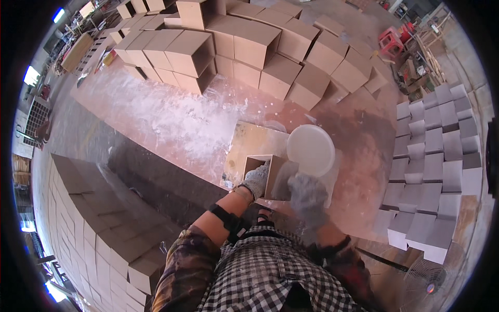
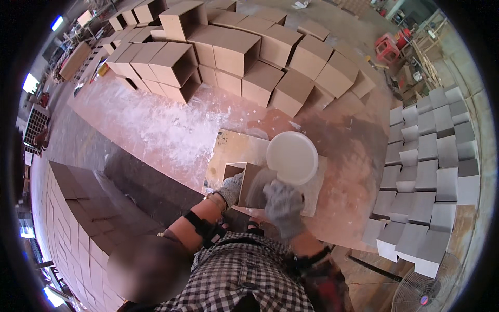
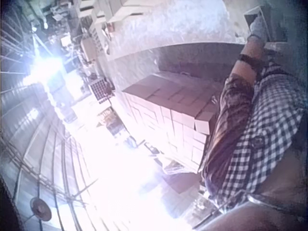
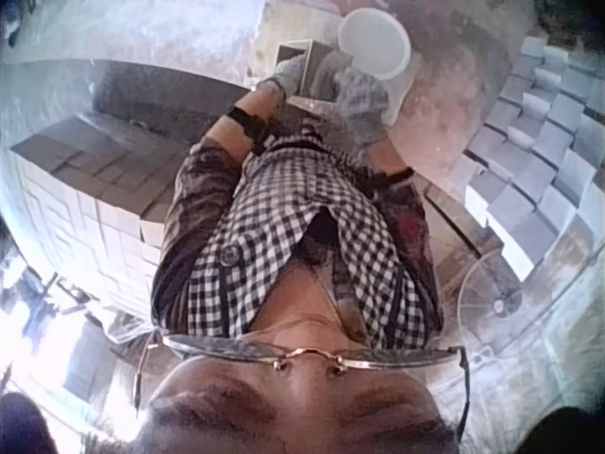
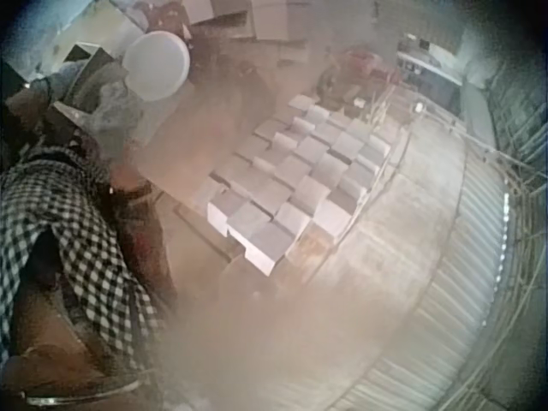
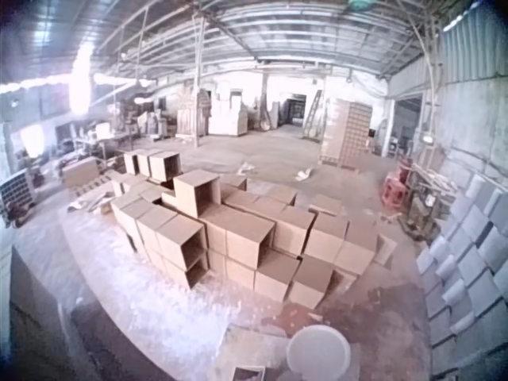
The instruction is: The person repeatedly wipes the interior surfaces of small cardboard boxes with a cloth, then stacks the cleaned boxes. The person handles boxes one at a time, wiping each interior face before placing the box into a growing stack.
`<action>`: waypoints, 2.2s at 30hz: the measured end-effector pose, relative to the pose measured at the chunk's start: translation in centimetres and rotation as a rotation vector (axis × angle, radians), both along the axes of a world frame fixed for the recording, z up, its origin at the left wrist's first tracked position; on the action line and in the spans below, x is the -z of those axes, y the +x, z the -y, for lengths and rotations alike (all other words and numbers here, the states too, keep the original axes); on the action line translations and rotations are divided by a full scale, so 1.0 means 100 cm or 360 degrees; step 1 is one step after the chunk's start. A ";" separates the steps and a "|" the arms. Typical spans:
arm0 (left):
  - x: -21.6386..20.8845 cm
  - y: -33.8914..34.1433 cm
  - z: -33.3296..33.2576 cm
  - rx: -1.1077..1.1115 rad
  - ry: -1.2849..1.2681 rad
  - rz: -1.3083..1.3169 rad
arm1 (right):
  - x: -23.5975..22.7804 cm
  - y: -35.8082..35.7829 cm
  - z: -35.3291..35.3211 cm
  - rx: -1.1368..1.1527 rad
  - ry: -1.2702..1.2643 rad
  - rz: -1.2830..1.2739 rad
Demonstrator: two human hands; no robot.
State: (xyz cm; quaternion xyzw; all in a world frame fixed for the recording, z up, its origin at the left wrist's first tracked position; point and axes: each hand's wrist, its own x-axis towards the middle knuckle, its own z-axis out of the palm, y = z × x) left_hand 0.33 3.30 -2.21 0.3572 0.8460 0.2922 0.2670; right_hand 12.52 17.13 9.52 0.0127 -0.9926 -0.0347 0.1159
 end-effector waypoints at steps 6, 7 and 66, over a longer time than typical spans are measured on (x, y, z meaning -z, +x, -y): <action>-0.016 0.000 -0.001 0.0008 -0.0014 -0.0051 | 0.002 -0.010 0.000 0.0037 -0.0002 -0.0239; -0.012 0.002 0.001 -0.0040 0.0110 -0.0095 | -0.008 -0.002 0.012 0.0035 0.0217 -0.0069; -0.008 0.000 -0.021 0.0111 0.0011 -0.0033 | -0.045 -0.010 0.026 -0.0234 0.0069 0.0031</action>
